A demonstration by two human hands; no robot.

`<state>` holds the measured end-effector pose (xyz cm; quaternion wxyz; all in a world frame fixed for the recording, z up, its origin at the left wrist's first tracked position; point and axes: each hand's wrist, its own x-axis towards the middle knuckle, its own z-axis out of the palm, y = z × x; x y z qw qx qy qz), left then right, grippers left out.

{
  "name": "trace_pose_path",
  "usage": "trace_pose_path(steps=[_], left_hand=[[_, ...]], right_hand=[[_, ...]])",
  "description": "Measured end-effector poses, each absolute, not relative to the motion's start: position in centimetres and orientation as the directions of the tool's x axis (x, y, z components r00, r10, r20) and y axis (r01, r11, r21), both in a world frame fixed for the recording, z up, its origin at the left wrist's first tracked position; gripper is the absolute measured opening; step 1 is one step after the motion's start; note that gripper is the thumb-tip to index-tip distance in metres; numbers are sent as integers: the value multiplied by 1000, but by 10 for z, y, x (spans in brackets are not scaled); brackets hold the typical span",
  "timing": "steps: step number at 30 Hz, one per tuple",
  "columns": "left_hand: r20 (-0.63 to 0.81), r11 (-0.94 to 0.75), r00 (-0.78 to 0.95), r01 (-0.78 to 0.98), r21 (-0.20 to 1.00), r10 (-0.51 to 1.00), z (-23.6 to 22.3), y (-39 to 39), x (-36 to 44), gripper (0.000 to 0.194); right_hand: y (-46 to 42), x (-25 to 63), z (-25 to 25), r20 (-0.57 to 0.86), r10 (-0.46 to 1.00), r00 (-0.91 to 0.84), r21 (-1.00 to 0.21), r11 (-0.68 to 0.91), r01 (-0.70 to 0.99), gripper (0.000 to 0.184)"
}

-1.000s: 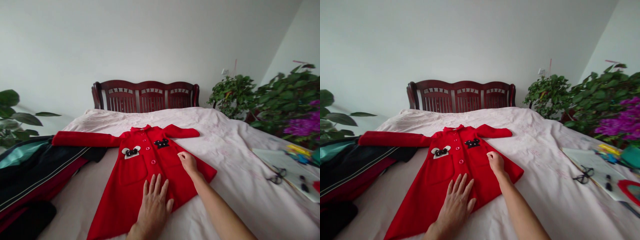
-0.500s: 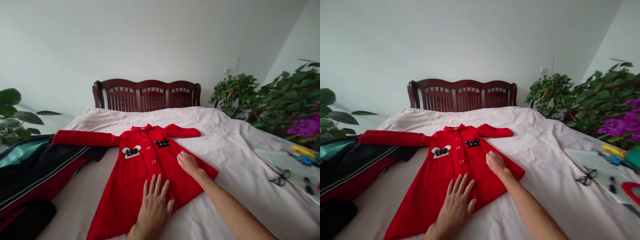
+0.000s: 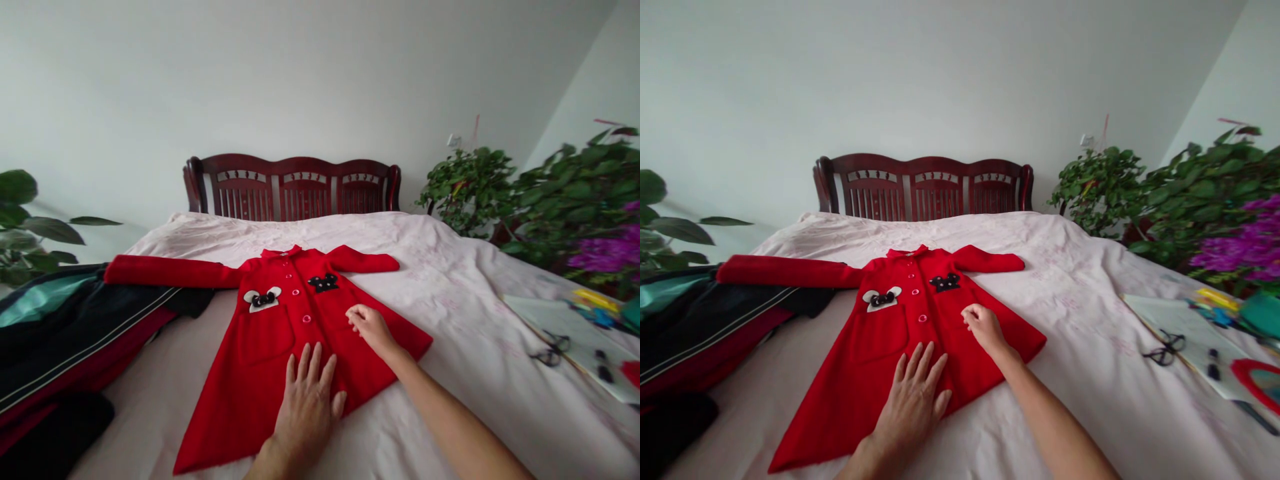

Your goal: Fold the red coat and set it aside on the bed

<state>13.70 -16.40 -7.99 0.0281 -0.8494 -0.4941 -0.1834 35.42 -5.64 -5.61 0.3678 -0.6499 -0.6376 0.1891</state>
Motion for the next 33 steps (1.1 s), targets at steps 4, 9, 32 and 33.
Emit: trace_pose_path(steps=[4, 9, 32, 33], left_hand=[[339, -506, 440, 852, 135, 832, -80, -164, 137, 54], [339, -510, 446, 851, 127, 828, -79, -165, 137, 54], [318, -527, 448, 818, 232, 836, -63, -170, 137, 39], [320, -528, 449, 817, 231, 835, -63, -170, 137, 39]], right_hand=[[-86, 347, -50, 251, 965, -81, -607, 222, 763, 14], [-103, 340, -47, 286, 916, -281, -155, 334, 930, 23], [-98, 296, -53, 312, 938, -151, -460, 289, 839, 18], [-97, 296, -55, 321, 938, -130, -463, 276, 842, 18]])
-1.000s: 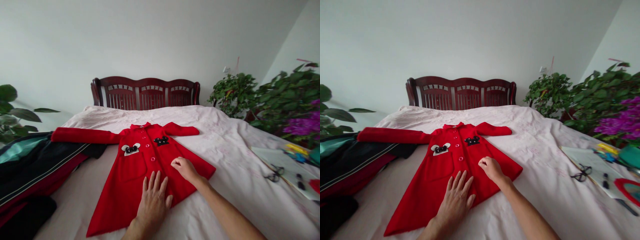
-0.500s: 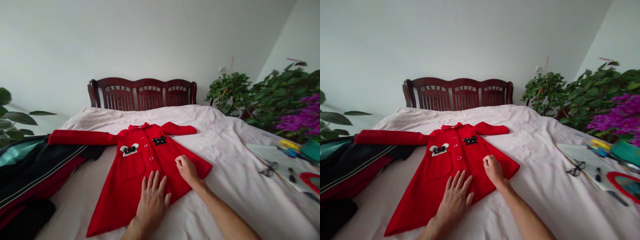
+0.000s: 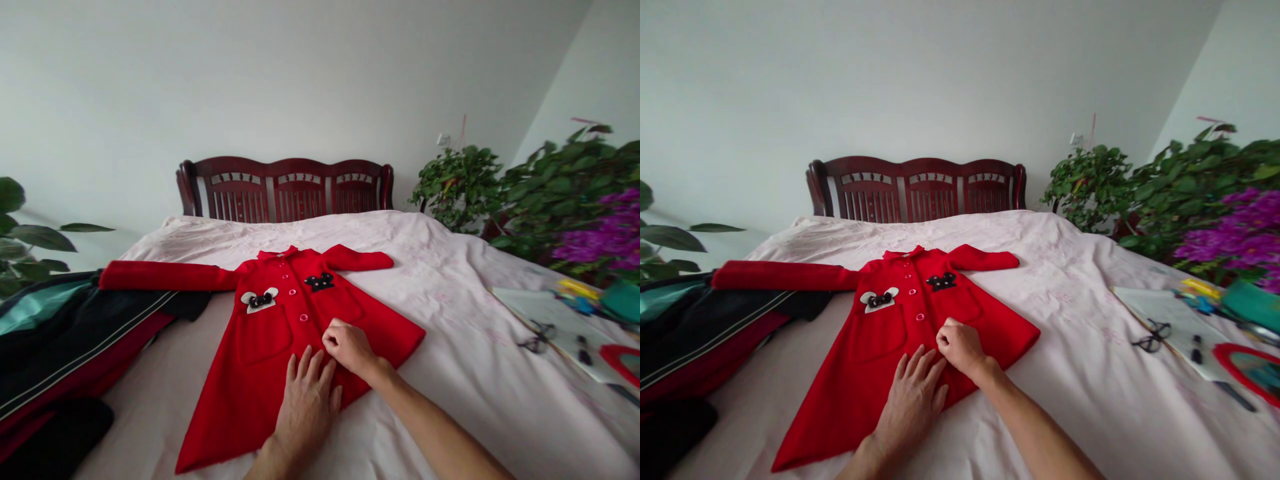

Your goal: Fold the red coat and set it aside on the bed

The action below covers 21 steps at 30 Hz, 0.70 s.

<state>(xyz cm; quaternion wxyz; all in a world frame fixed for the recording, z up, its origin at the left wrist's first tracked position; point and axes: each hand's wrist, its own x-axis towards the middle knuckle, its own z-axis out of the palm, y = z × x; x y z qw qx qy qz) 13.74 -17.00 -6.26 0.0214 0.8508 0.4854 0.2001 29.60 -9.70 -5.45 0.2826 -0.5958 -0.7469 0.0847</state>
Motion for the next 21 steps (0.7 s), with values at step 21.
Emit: trace_pose_path(steps=[21], left_hand=[[363, -548, 457, 812, 202, 812, -66, -170, 137, 40]], right_hand=[[-131, 353, -53, 283, 934, -219, -175, 275, 945, 26]])
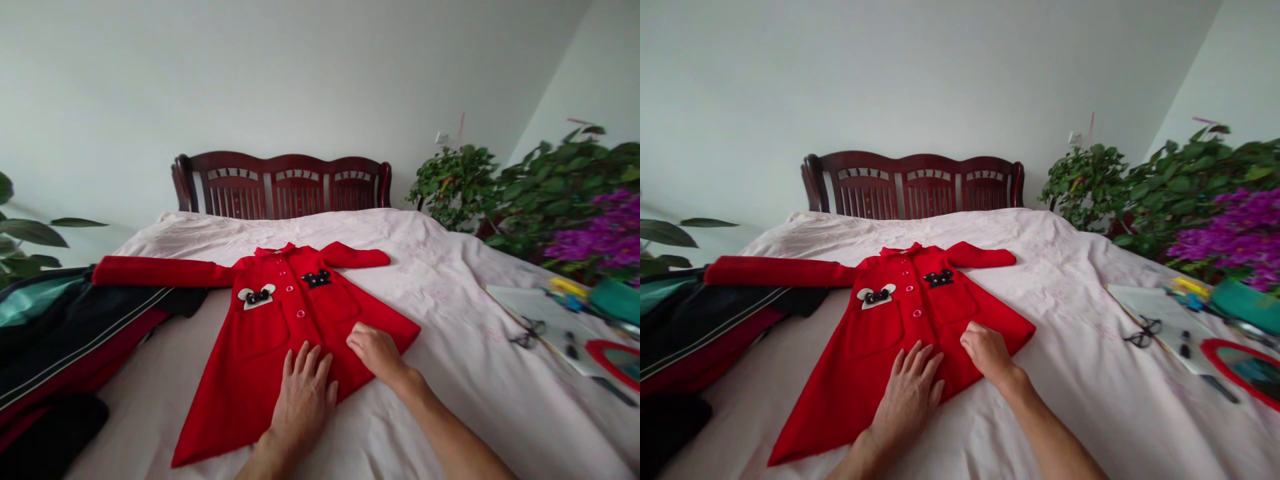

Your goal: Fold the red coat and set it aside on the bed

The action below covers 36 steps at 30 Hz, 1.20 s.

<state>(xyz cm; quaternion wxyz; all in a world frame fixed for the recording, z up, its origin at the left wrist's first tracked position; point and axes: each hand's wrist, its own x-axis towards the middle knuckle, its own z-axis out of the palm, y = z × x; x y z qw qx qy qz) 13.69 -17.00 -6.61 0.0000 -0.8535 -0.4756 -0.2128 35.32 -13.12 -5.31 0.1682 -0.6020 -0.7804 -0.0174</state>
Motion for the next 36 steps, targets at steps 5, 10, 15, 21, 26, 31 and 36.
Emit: trace_pose_path(steps=[5, 10, 15, 21, 26, 31, 36], left_hand=[[367, -552, 461, 810, 198, 808, -65, -171, 136, 40], [357, -550, 459, 807, 215, 813, -64, -171, 135, 40], [341, -540, 454, 812, 223, 823, -67, -170, 137, 41], [312, -541, 466, 810, 226, 828, -66, -170, 137, 45], [255, -551, 496, 800, 238, 830, -71, -171, 133, 52], [159, -599, 581, 739, 307, 798, -67, -174, 121, 64], [24, -527, 563, 757, 386, 826, -35, -171, 81, 49]], right_hand=[[-130, 351, -61, 377, 917, -127, -206, 217, 954, 21], [-118, 391, -61, 297, 835, 464, -822, -24, 569, 16], [-112, 438, -50, 105, 704, 702, -946, -146, 288, 52], [-121, 361, -62, 398, 916, -41, -602, 295, 742, 58], [-113, 335, -69, 134, 929, -344, -219, 366, 904, 59], [-81, 417, -65, 65, 983, 170, 38, -173, 984, 64], [-73, 454, -65, 58, 945, 323, 52, -326, 944, 61]])
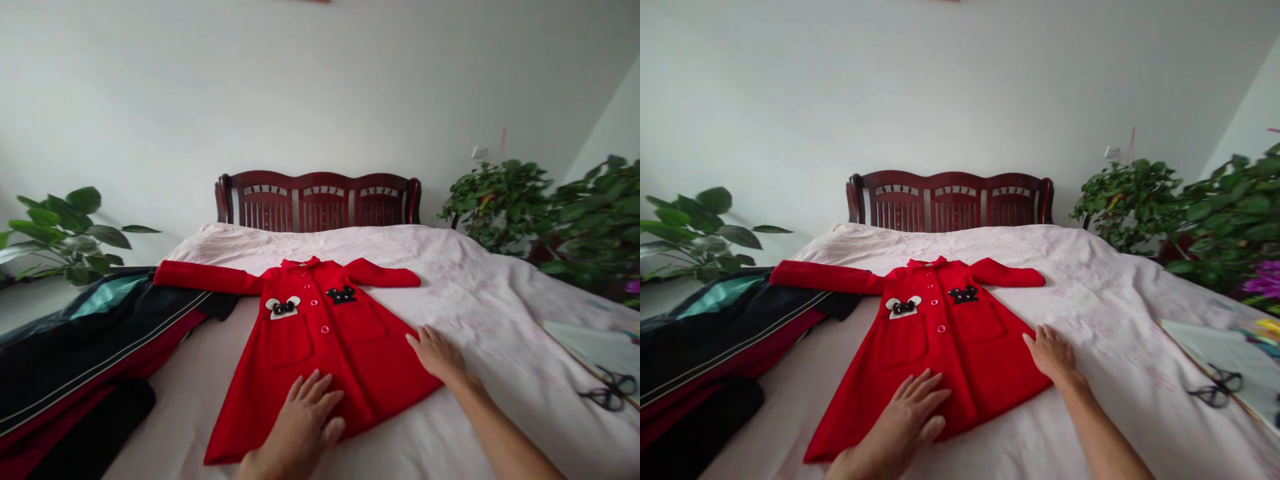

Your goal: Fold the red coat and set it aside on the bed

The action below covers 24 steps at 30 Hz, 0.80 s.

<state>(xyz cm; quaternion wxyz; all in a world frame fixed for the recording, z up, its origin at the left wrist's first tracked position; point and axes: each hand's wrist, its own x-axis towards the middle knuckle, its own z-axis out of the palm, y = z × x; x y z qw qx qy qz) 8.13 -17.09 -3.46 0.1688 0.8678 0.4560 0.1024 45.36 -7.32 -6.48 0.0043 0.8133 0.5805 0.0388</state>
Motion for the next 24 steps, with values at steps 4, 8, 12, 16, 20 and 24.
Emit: trace_pose_path(steps=[4, 8, 12, 16, 20, 24], left_hand=[[114, -132, 104, 952, 277, 988, -32, -156, 22, 53], [13, 88, -104, 893, 441, 994, -57, -135, -27, 68], [-28, 51, -43, 695, 717, 999, -62, -111, -48, 71], [0, 4, -7, 617, 787, 1000, -51, -100, -64, 63], [-34, 1, 27, 779, 627, 999, -55, -112, -79, 60], [-72, 2, 18, 963, 268, 997, -46, -121, -66, 58]], right_hand=[[-82, 443, -63, 208, 965, 158, 147, -190, 971, 46], [-83, 434, -57, 267, 957, 115, 204, -172, 964, 37], [-82, 436, -46, 155, 972, 176, 135, -197, 971, 35], [-95, 441, -43, 74, 977, 201, 27, -203, 979, 37], [-114, 445, -52, 54, 985, 162, -33, -161, 986, 37], [-113, 444, -46, 83, 986, 145, 81, -151, 985, 37]])
